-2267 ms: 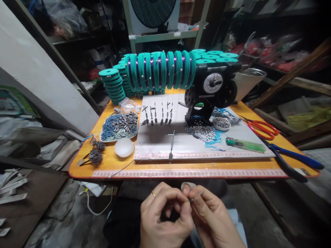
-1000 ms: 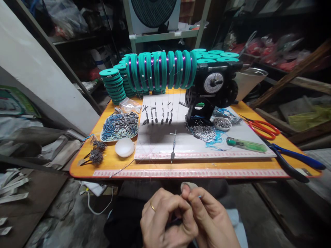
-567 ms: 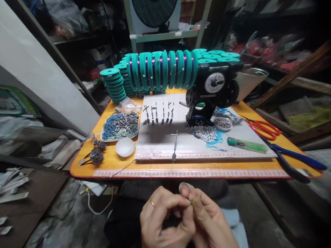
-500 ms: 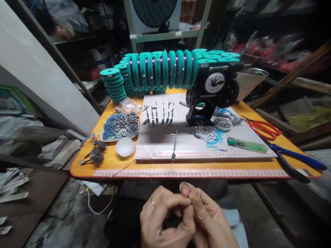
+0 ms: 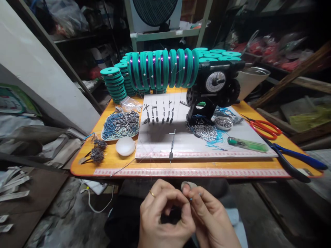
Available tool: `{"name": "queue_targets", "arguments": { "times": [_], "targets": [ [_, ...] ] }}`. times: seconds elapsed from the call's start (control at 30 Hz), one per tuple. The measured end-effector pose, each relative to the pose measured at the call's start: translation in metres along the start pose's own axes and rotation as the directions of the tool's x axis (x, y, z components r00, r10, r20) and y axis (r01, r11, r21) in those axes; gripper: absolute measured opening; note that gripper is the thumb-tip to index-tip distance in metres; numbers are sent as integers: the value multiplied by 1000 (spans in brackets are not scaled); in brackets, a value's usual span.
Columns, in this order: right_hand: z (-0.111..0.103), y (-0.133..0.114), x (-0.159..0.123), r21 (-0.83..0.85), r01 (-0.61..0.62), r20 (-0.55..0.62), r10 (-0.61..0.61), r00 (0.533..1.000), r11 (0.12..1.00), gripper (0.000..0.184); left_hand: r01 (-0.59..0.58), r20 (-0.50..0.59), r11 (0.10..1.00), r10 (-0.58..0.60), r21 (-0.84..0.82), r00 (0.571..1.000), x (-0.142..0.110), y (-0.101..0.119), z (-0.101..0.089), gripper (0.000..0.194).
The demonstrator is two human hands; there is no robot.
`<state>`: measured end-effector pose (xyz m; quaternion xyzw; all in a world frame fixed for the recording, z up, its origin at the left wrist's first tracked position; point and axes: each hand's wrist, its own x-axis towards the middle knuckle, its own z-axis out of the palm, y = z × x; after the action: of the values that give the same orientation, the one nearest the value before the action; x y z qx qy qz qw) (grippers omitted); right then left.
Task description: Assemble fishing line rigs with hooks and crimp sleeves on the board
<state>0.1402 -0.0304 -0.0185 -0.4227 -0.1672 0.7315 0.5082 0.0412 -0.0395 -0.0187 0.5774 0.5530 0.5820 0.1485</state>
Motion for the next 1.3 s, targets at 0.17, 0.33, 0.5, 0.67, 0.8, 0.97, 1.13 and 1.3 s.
{"name": "queue_targets", "arguments": {
  "times": [0.17,0.33,0.5,0.67,0.8,0.97,1.13,1.3],
  "targets": [
    [2,-1,-1,-14,16,13,-16,1000,1000,29,2,31,1000,-2,-13,1000,2,0,-1,16],
    [1,-2,0,-65,33,16,-32,999,997,30,5,70,1000,-5,-8,998,2,0,-3,16],
    [-1,-3,1,-112,36,20,-34,999,993,30,12,84,1000,-12,-10,996,3,0,-4,15],
    [-2,-3,1,-133,33,16,-31,999,991,30,29,72,999,-27,-37,997,2,-1,-2,15],
    [-2,-3,2,-143,34,18,-32,999,989,30,41,67,998,-38,-48,997,1,-1,-1,15],
    [-4,-4,3,-165,39,28,-35,999,985,29,41,67,998,-37,-53,997,1,-1,-1,15],
    [-5,-3,2,-193,51,15,-49,999,980,29,59,69,997,-56,-49,996,0,-1,-1,15],
    [-13,-4,6,-287,173,65,-161,985,942,27,77,87,996,-73,-42,994,-1,-1,-2,15]
  ]
}}
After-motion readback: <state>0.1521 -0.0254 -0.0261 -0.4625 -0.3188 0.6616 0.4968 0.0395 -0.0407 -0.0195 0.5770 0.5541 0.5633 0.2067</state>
